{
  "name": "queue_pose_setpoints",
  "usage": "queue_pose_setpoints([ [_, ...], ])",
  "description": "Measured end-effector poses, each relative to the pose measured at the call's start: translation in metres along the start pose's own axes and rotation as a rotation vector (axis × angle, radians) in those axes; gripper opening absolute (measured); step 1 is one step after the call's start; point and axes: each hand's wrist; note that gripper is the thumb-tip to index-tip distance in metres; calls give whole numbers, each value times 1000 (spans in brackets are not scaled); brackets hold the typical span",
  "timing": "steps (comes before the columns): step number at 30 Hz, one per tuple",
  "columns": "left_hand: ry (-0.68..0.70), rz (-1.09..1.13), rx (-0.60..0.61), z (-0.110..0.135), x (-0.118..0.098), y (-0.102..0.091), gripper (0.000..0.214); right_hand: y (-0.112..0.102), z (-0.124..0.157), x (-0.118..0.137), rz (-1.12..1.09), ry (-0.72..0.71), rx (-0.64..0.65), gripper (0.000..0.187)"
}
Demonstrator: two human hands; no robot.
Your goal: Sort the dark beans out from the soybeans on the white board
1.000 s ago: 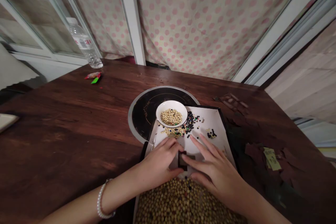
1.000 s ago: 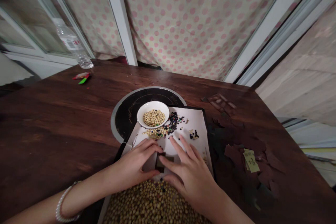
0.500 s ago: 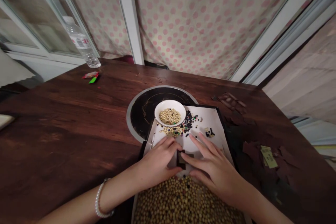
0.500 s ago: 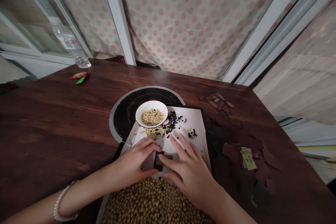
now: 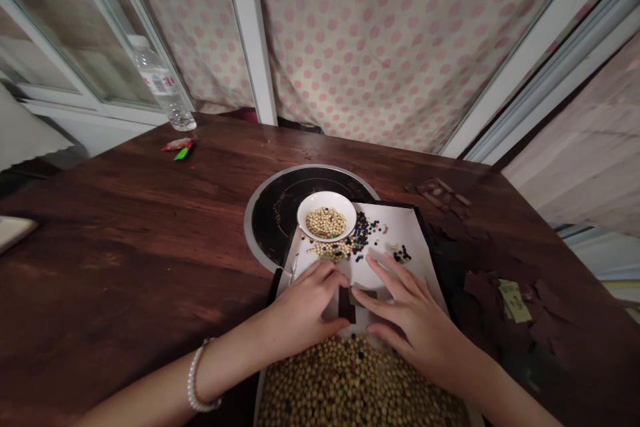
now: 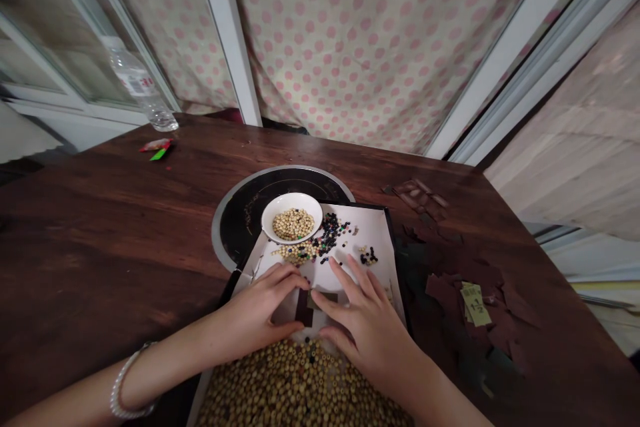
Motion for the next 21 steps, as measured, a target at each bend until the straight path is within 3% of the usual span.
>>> queue_pose_setpoints([
  [21,4,-5,-8,-2,-4,-2,39,2,1,9,-55,-24,29,47],
])
Point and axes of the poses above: each hand's wrist, its own z-axis away from the middle knuckle, its own y-axis out of the palm, x = y × z, and after that the axes turned 6 degrees about y, right-handed
